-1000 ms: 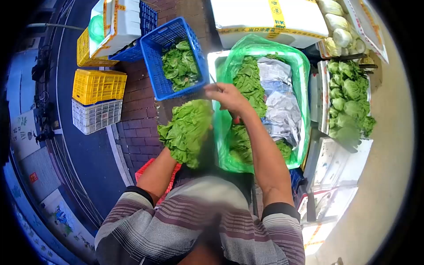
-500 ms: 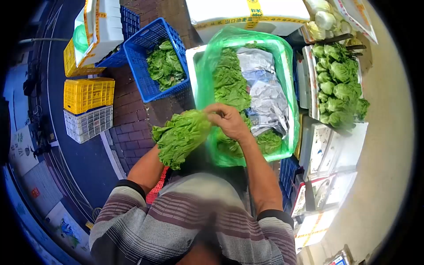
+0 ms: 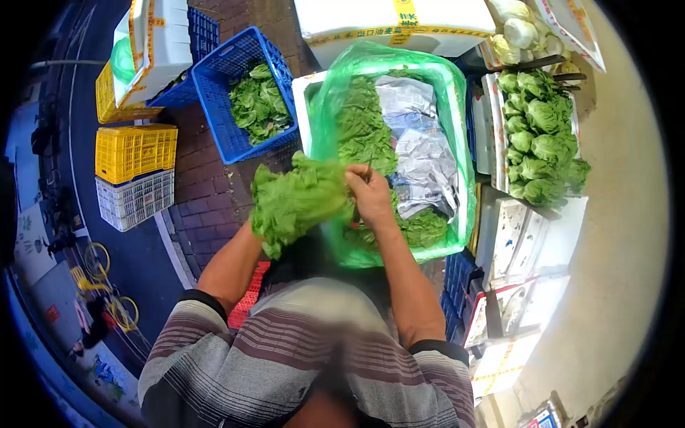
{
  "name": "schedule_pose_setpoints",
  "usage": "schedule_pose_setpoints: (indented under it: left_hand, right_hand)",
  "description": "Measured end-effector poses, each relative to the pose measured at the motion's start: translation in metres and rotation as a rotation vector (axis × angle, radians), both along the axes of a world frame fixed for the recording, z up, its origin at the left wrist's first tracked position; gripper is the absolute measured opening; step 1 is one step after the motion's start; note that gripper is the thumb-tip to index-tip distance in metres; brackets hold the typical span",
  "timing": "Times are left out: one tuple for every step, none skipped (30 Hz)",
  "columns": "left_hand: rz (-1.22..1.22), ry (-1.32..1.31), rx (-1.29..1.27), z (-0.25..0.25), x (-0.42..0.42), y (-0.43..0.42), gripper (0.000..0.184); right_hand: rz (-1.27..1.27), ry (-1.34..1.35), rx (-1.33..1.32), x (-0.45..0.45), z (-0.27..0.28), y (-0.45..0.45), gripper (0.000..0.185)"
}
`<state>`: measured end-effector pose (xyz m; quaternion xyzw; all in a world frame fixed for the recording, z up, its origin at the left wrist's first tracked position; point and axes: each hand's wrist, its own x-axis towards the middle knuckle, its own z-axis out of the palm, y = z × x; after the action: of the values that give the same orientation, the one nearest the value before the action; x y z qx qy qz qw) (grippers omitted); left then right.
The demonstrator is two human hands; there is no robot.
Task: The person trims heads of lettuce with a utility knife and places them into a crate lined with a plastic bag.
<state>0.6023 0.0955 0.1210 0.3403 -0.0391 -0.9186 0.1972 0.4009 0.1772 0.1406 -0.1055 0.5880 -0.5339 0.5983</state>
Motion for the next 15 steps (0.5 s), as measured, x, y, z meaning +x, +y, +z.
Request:
schedule_pose_setpoints:
  left_hand:
    - [0.057, 0.032, 0.022, -0.002, 0.001, -0.001, 0.077]
    - [0.116, 0.067, 0.05, -0.004, -0.001, -0.002, 0.08]
    - [0.183, 0.105, 0.071, -0.004, -0.001, -0.002, 0.084]
    - [0.24, 0.145, 0.085, -0.005, -0.003, -0.003, 0.087]
    - [0.299, 0.2, 0.093, -0.005, -0.005, -0.002, 0.09]
    - [0.346, 0.256, 0.099, -0.002, -0.007, -0.002, 0.093]
    - [0.373, 0.308, 0.082, 0.0, -0.01, -0.001, 0.096]
    - [0.379, 0.352, 0.042, 0.003, -0.013, -0.002, 0.101]
    - [0.385, 0.396, 0.001, 0.004, -0.016, -0.003, 0.106]
    - [0.339, 0.339, -0.054, 0.001, -0.019, -0.004, 0.106]
    - [0.29, 0.282, -0.109, -0.004, -0.023, -0.008, 0.105]
    - [0.241, 0.227, -0.164, -0.01, -0.029, -0.012, 0.105]
    - [0.252, 0.193, -0.184, -0.019, -0.036, -0.017, 0.103]
    - [0.263, 0.16, -0.204, -0.028, -0.044, -0.023, 0.102]
    - [0.274, 0.126, -0.223, -0.031, -0.051, -0.027, 0.1]
  right_hand:
    - [-0.04, -0.048, 0.044, 0.0, -0.002, -0.002, 0.012]
    - [-0.08, -0.097, 0.089, -0.001, -0.005, -0.003, 0.012]
    - [-0.119, -0.147, 0.132, 0.0, -0.008, -0.004, 0.012]
    - [-0.149, -0.205, 0.124, 0.002, -0.009, -0.004, 0.009]
    - [-0.153, -0.206, 0.137, 0.006, -0.013, -0.006, 0.009]
    - [-0.157, -0.208, 0.152, 0.01, -0.017, -0.007, 0.009]
    - [-0.163, -0.211, 0.167, 0.016, -0.02, -0.008, 0.009]
    - [-0.21, -0.143, 0.173, 0.022, -0.023, -0.009, 0.007]
    - [-0.21, -0.132, 0.162, 0.024, -0.029, -0.01, 0.007]
    - [-0.209, -0.122, 0.151, 0.025, -0.035, -0.013, 0.007]
    - [-0.211, -0.111, 0.14, 0.026, -0.041, -0.015, 0.008]
    - [-0.225, -0.073, 0.138, 0.028, -0.038, -0.019, 0.009]
    - [-0.203, 0.025, 0.141, 0.027, -0.038, -0.023, 0.01]
    - [-0.184, 0.125, 0.144, 0.025, -0.039, -0.026, 0.011]
    - [-0.162, 0.223, 0.147, 0.024, -0.039, -0.029, 0.012]
